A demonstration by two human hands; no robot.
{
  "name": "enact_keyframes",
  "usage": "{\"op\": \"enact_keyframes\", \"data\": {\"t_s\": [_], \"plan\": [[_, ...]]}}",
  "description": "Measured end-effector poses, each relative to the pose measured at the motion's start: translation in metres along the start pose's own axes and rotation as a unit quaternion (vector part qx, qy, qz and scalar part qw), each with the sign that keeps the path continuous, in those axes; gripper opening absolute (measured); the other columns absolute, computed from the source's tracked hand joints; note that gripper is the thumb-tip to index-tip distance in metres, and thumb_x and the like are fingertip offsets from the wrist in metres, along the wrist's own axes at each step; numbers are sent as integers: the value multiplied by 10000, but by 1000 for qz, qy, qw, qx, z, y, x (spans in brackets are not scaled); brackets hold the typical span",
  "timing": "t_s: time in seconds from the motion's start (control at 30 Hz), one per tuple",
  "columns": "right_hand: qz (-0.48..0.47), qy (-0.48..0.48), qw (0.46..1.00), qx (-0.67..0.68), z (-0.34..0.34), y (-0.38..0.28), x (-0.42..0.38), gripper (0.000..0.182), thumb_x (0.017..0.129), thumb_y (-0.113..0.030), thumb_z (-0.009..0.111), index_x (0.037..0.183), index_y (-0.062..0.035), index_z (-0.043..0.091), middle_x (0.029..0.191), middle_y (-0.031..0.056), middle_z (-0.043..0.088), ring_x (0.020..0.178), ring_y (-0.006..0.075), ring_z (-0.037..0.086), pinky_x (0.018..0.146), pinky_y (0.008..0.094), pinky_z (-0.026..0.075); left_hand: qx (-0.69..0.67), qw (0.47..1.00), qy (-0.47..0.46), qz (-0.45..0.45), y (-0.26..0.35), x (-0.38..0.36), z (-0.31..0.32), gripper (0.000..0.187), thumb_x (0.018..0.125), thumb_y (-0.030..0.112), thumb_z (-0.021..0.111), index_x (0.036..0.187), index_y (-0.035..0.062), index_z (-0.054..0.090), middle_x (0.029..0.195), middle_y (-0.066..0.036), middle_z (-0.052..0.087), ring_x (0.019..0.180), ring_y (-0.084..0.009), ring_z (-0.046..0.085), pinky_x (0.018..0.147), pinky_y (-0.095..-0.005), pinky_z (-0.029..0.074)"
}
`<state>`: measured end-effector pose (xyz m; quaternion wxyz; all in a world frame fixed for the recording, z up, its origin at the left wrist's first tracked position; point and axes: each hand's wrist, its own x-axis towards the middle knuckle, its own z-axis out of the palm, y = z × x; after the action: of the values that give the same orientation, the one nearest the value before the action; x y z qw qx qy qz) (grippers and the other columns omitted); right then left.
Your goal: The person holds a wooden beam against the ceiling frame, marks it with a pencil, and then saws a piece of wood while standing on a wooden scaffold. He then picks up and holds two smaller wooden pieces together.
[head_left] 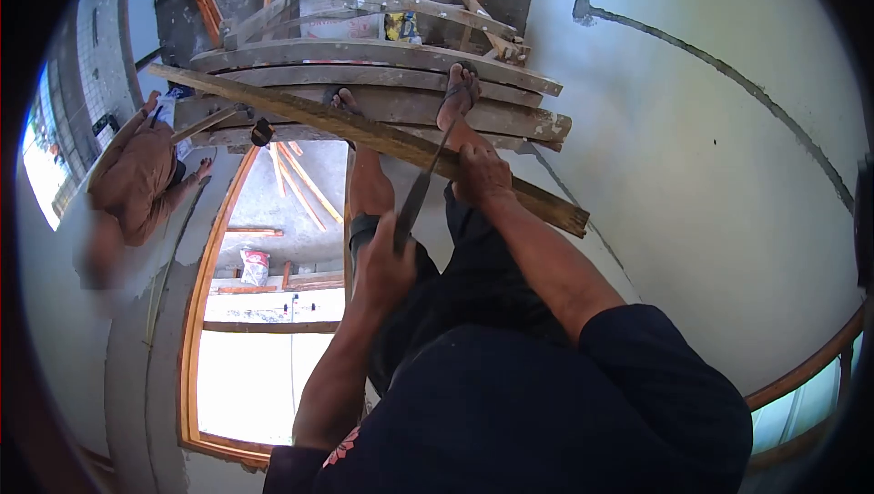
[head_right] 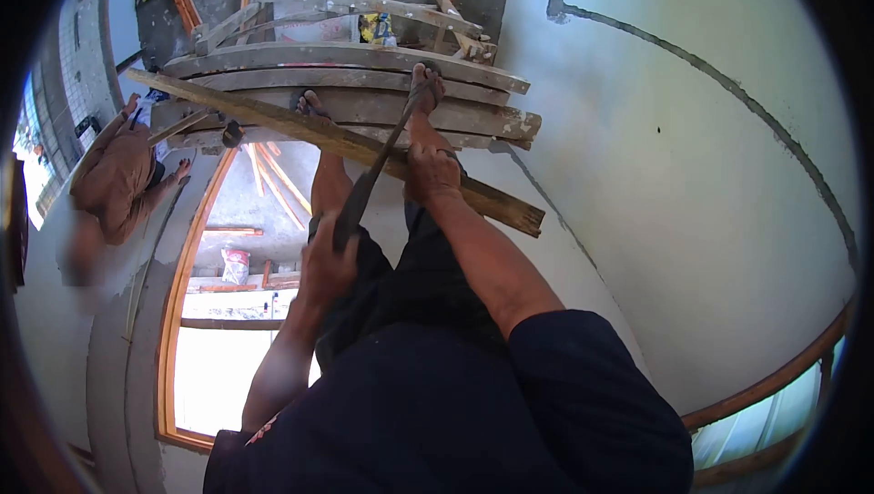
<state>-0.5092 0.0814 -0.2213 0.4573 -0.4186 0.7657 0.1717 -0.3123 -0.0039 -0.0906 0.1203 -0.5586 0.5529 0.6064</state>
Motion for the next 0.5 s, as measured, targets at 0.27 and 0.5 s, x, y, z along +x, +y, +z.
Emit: {"op": "enact_keyframes", "data": {"t_s": [0.27, 0.5], "plan": [[7, -19, 1000, -6, 1, 0, 14, 397, 658, -176, 702, 1002, -66, 538, 1011, 173, 635, 976, 373, 632, 833, 470, 515, 65, 998, 10, 20, -25, -72, -32, 430, 838, 47, 619, 1252, 41, 501, 1060, -246, 647, 985, -418, 645, 820, -460, 530], [4, -41, 999, 5, -7, 5, 13, 418, 649, -191, 712, 1014, -71, 546, 1002, 177, 653, 980, 363, 641, 835, 472, 518, 8, 1000, 0, 13, -3, 18, 6, 420, 833, 101, 631, 1227, 41, 499, 892, -278, 633, 863, -488, 607, 704, -506, 502]]}}
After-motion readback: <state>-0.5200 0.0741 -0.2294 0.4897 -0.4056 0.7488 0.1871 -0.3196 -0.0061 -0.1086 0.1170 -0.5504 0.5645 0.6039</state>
